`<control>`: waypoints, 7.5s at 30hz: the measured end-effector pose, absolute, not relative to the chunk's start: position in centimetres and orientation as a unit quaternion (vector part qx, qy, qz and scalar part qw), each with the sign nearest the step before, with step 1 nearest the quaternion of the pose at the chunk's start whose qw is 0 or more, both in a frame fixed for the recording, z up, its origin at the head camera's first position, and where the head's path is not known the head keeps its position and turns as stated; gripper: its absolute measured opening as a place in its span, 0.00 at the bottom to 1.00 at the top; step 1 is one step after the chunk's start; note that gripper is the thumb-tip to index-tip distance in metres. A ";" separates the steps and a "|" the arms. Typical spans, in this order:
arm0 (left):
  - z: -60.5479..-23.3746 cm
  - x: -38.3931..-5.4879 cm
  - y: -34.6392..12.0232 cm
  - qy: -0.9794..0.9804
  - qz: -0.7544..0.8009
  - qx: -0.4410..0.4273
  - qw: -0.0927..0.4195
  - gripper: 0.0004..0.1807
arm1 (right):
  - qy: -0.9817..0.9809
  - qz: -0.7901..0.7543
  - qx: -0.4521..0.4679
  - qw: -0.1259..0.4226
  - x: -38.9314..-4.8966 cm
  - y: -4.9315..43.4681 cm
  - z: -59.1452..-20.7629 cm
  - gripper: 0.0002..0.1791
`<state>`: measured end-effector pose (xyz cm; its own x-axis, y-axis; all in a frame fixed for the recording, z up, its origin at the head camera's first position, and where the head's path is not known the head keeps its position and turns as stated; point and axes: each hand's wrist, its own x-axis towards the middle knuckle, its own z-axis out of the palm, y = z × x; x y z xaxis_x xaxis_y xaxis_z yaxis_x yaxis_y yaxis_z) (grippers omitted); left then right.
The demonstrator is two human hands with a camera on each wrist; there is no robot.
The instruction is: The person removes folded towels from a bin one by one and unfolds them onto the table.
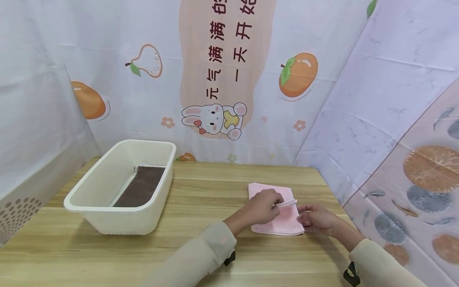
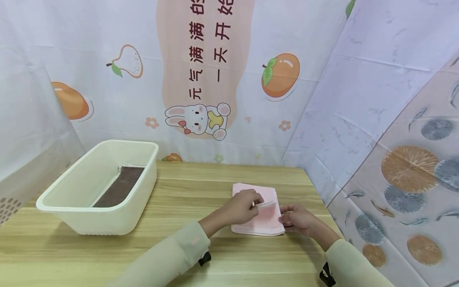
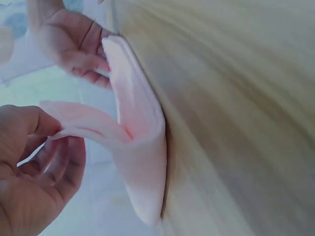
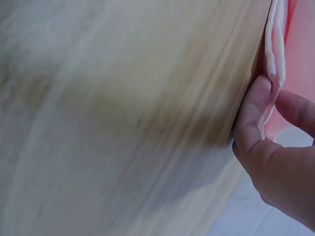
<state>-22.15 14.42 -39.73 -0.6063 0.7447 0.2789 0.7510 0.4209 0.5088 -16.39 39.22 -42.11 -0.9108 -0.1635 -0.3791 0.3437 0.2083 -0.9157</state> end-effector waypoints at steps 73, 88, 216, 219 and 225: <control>-41.0 -24.6 -0.9 -0.883 -0.278 -0.368 0.086 0.14 | 0.798 -0.566 0.078 0.193 -16.7 38.5 -41.7 0.24; -42.9 -23.7 -4.2 -0.882 -0.457 -0.070 -0.095 0.27 | 0.793 -0.572 0.070 0.199 -17.0 38.6 -41.5 0.27; -40.9 -19.2 -11.1 -0.843 -0.170 -0.507 -0.060 0.17 | 0.855 -0.180 -0.486 0.009 -14.5 35.5 -40.9 0.17; -40.9 -19.3 -11.0 -0.845 -0.182 -0.498 -0.069 0.16 | 0.860 -0.190 -0.473 0.022 -14.6 35.7 -40.7 0.16; -41.3 -19.8 -10.1 -0.867 -0.253 -0.429 -0.011 0.12 | 0.870 -0.272 -0.407 0.062 -15.9 36.6 -40.3 0.14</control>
<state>-19.75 -10.05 -41.34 -0.6324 0.7488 0.1985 0.7381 0.5047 0.4477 -15.91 36.62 -40.26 -0.6604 -0.7423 0.1134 -0.6747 0.5203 -0.5235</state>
